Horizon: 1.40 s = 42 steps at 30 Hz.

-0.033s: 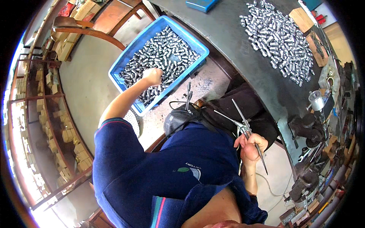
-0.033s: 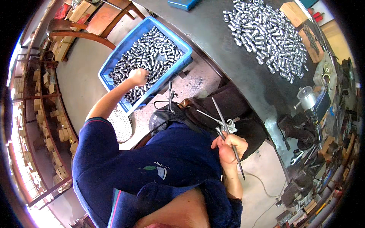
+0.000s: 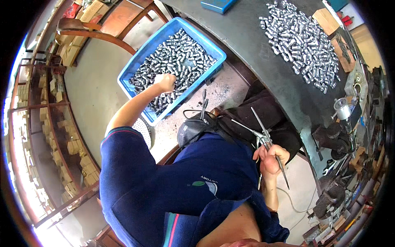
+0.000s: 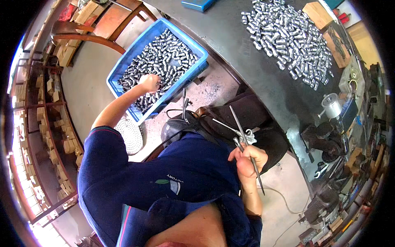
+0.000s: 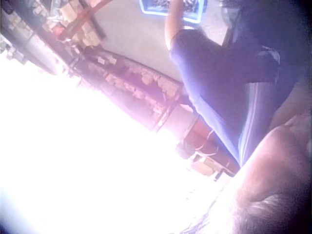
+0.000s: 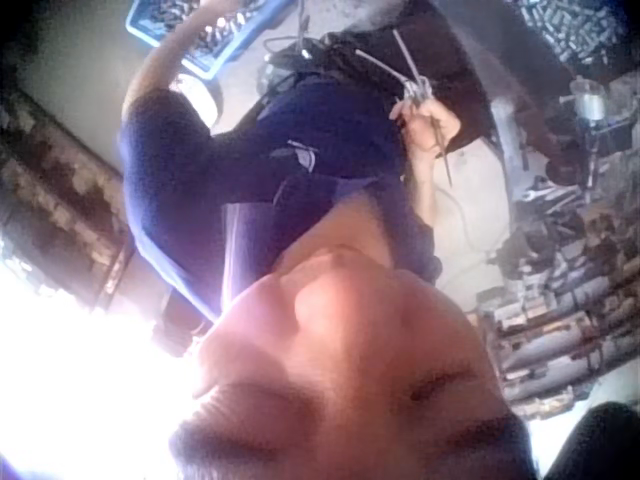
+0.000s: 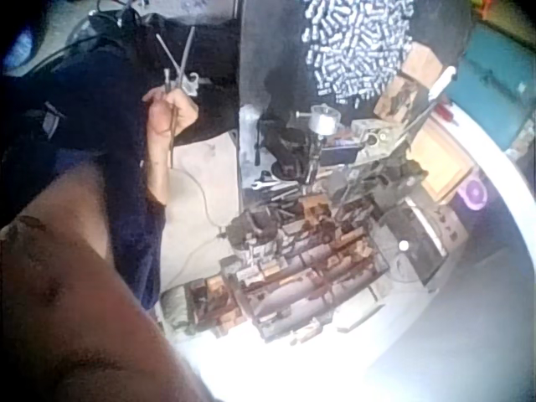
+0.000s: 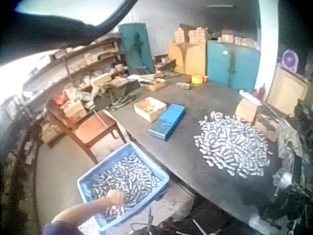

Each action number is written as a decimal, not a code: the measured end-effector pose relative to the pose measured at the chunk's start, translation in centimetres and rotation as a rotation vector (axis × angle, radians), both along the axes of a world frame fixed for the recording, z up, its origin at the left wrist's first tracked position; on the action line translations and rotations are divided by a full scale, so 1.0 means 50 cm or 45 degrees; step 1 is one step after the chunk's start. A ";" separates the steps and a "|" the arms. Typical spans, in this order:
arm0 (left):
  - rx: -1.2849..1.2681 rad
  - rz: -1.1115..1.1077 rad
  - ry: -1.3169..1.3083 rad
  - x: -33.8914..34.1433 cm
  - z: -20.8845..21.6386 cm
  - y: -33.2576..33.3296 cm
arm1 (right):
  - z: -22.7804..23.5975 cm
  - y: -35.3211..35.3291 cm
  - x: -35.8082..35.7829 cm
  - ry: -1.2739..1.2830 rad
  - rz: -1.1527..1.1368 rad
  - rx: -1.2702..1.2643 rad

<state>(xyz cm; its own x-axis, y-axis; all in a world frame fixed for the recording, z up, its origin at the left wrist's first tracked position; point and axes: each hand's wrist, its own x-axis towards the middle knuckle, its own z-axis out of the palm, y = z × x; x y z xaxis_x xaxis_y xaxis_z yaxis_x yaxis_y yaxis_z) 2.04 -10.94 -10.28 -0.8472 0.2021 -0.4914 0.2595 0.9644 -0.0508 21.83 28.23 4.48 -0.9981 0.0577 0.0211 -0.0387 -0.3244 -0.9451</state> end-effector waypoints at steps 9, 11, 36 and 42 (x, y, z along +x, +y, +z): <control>-0.127 -0.188 -0.029 -0.011 0.015 0.005 | -0.012 0.006 0.007 -0.037 0.017 -0.034; -0.180 -0.262 -0.022 -0.012 0.013 0.000 | -0.017 0.009 0.009 -0.037 0.001 -0.083; 2.265 0.793 -1.608 0.168 0.254 0.415 | -0.028 0.029 -0.016 0.104 0.028 0.351; 2.234 0.866 -1.536 0.150 0.239 0.419 | -0.041 0.030 -0.030 0.061 -0.005 0.416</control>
<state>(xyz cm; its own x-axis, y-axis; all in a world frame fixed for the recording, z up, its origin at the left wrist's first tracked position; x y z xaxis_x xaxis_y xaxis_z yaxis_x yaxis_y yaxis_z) 9.55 10.01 1.67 -0.4893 0.7818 -0.3865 -0.7910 -0.2113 0.5741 20.32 29.75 2.41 -0.9953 0.0443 0.0863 -0.0866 -0.0042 -0.9962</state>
